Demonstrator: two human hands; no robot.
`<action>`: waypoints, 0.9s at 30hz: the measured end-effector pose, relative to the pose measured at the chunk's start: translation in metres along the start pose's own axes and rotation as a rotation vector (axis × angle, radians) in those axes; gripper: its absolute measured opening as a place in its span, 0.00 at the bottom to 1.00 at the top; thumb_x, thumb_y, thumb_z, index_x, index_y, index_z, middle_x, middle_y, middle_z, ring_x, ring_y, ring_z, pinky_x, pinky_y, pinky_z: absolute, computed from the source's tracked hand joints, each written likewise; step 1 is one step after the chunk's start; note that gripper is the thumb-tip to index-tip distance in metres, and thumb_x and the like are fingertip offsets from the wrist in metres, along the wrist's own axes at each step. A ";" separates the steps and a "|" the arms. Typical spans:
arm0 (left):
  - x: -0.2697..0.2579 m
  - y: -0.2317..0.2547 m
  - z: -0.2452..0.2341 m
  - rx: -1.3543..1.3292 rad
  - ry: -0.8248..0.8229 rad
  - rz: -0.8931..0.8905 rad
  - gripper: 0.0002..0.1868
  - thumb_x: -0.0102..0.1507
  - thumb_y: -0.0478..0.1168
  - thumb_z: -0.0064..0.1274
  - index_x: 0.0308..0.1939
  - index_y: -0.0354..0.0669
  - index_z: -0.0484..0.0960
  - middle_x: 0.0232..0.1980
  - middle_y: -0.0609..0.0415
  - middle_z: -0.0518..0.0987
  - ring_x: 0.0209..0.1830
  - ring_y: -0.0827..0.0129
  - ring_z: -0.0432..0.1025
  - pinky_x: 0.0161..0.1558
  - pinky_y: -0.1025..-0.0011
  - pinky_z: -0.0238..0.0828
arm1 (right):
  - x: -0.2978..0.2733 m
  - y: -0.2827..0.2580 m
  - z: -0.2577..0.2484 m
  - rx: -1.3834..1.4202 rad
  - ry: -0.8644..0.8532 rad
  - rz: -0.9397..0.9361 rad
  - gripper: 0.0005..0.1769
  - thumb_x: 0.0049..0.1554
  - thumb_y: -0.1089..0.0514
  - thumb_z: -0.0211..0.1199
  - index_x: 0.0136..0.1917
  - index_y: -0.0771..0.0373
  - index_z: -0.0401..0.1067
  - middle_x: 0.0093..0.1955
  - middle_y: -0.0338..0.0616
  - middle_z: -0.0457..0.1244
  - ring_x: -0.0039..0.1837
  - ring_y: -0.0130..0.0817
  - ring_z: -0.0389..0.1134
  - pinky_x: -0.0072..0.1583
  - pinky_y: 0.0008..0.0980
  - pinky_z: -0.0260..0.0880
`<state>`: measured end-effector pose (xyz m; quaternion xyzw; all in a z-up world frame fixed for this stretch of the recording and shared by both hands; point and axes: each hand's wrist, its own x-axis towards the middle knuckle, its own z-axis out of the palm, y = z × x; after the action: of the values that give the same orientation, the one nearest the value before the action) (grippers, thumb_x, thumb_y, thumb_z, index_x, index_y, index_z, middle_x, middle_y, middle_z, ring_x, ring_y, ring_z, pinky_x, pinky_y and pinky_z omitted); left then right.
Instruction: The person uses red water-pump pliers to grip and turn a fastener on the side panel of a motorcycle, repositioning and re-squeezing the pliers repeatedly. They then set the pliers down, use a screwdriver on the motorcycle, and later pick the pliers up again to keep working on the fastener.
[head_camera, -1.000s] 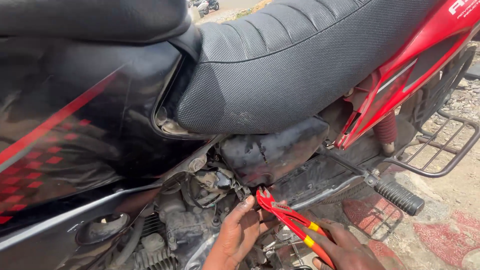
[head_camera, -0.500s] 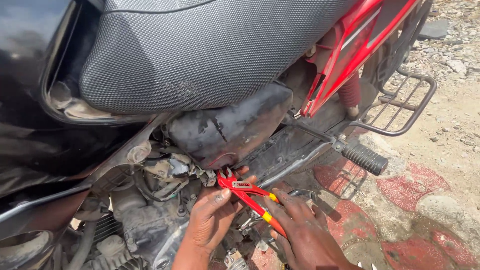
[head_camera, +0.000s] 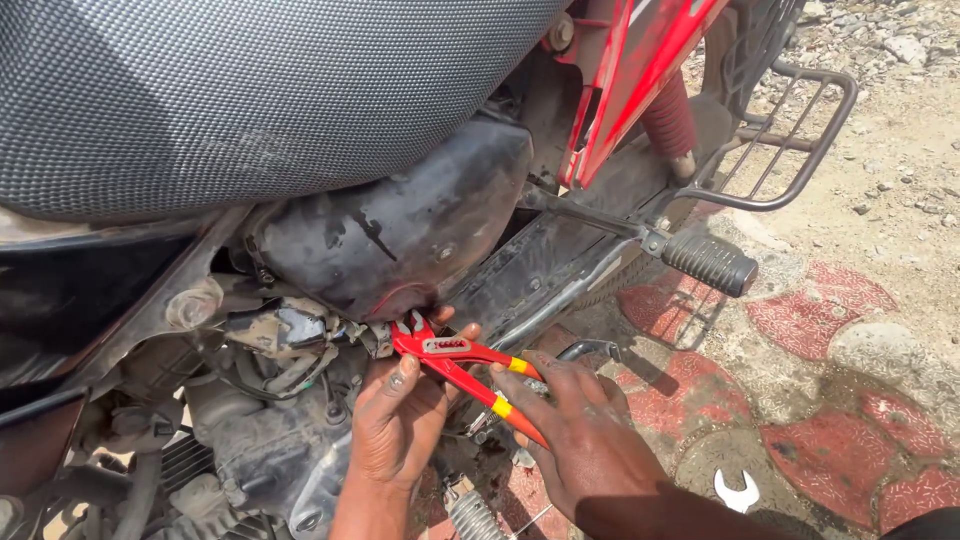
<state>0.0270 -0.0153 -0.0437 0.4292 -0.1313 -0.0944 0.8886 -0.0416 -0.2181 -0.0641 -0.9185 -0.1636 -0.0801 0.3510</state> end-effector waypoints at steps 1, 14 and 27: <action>0.000 -0.002 -0.001 0.000 0.007 0.012 0.36 0.64 0.41 0.57 0.71 0.28 0.62 0.71 0.37 0.68 0.70 0.38 0.66 0.68 0.37 0.62 | 0.000 -0.001 -0.002 0.030 -0.044 0.033 0.48 0.52 0.59 0.66 0.82 0.44 0.53 0.78 0.53 0.49 0.77 0.58 0.52 0.68 0.61 0.51; 0.004 -0.017 0.000 -0.026 -0.025 0.043 0.36 0.63 0.43 0.62 0.67 0.27 0.63 0.70 0.43 0.69 0.72 0.41 0.65 0.65 0.32 0.61 | -0.004 0.007 0.004 0.203 -0.101 0.075 0.43 0.57 0.58 0.61 0.83 0.45 0.52 0.77 0.46 0.51 0.75 0.49 0.52 0.71 0.51 0.54; 0.007 -0.027 0.001 -0.007 0.064 0.032 0.38 0.61 0.45 0.62 0.68 0.27 0.64 0.70 0.44 0.68 0.72 0.43 0.64 0.66 0.34 0.59 | -0.004 0.020 0.018 0.227 0.011 0.005 0.40 0.53 0.62 0.64 0.77 0.52 0.57 0.74 0.48 0.52 0.74 0.52 0.53 0.68 0.53 0.55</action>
<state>0.0320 -0.0341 -0.0632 0.4268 -0.1095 -0.0671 0.8952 -0.0376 -0.2214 -0.0911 -0.8727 -0.1676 -0.0651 0.4540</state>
